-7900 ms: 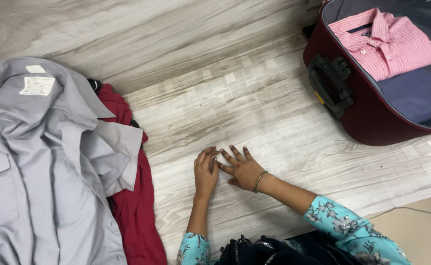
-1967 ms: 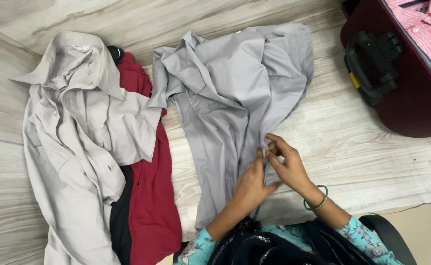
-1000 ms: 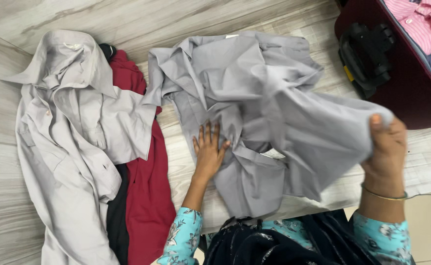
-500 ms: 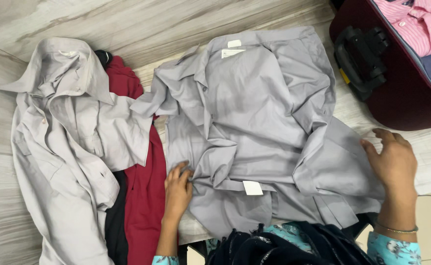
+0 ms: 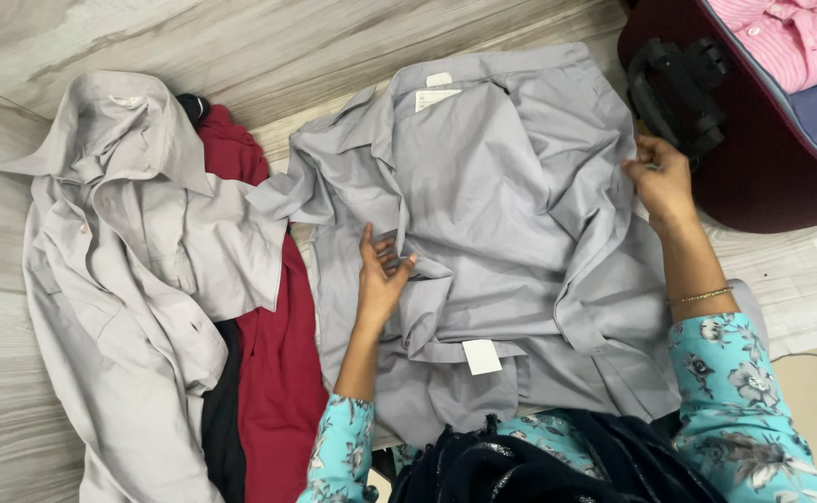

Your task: The person smooths a shirt on the floor, buttons the front, and folds the sides and sleeves inward to create a rectangle.

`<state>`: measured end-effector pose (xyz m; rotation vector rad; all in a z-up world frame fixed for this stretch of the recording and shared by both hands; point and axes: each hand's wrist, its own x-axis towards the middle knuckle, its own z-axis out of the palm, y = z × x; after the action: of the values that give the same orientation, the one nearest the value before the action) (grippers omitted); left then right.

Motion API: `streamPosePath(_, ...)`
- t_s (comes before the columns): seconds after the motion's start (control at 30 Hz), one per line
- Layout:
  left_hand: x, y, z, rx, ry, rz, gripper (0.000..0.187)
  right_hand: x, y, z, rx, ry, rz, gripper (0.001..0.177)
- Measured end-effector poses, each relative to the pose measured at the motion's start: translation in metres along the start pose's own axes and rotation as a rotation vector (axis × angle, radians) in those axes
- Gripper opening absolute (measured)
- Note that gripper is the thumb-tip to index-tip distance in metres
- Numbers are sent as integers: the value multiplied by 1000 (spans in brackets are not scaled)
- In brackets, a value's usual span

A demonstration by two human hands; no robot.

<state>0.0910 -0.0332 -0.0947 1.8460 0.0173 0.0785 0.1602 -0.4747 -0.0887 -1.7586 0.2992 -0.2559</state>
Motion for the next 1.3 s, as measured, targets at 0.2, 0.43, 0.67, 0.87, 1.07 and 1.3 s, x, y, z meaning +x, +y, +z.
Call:
streamPosePath(0.2,22,-15,13,-149,-8,89,50,-43,-115,40,62,-141,-403,34)
streamPosePath(0.43,3,38,-2,105,22,189,45,-139,-162,113,-253,-1277,-463,44)
streamPosePath(0.67,16,117,17,248,102,415,26,-107,-78,72,-498,-402,-464,34)
streamPosePath(0.87,98,132,118,508,-50,549,41,-111,-22,62,-785,-33,-526,48)
streamPosePath(1.07,235,40,210,1373,-420,-81,29,-109,-8,58,-697,34,-516,33)
streamPosePath(1.3,296,63,165,297,-606,-143,39,-96,22,33,-176,401,-292,10)
